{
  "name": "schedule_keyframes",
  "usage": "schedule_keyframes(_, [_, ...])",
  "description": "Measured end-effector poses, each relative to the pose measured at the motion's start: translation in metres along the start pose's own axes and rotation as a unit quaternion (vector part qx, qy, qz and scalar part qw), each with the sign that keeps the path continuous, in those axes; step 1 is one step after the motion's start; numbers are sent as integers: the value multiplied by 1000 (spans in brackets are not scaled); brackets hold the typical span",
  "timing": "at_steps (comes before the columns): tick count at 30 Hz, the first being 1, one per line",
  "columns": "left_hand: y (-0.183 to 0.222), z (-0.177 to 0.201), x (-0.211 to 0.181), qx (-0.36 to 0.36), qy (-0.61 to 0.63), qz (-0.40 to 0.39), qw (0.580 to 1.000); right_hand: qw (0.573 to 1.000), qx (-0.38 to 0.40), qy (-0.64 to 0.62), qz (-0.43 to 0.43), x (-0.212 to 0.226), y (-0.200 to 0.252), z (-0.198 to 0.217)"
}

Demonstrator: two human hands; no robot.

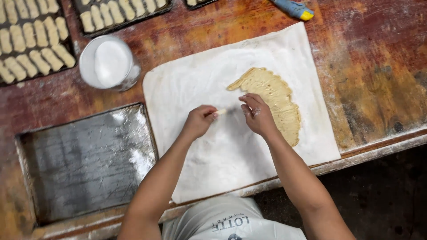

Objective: The person is tearing small pieces of dough from a larger mass and arranging them in neat rows on a baking tray.

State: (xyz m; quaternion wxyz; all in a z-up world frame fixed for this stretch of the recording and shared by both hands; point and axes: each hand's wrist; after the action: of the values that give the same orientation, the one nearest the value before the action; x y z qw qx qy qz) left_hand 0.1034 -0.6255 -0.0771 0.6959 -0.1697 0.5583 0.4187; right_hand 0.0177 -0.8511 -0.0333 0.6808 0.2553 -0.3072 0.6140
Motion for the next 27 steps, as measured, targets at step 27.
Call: schedule_keyframes(27, [311,110,149,-118,-220,-68,966,963,232,136,-15,204,150,-262])
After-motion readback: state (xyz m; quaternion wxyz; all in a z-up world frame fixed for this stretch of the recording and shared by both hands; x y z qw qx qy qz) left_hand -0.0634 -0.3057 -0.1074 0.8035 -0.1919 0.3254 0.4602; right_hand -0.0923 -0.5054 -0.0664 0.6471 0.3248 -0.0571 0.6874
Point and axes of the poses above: each hand's wrist, its own y-axis away from the middle knuckle, its own z-axis out of the back of the hand, x = y × z, and after that the axes turned 7 degrees about x, right-handed
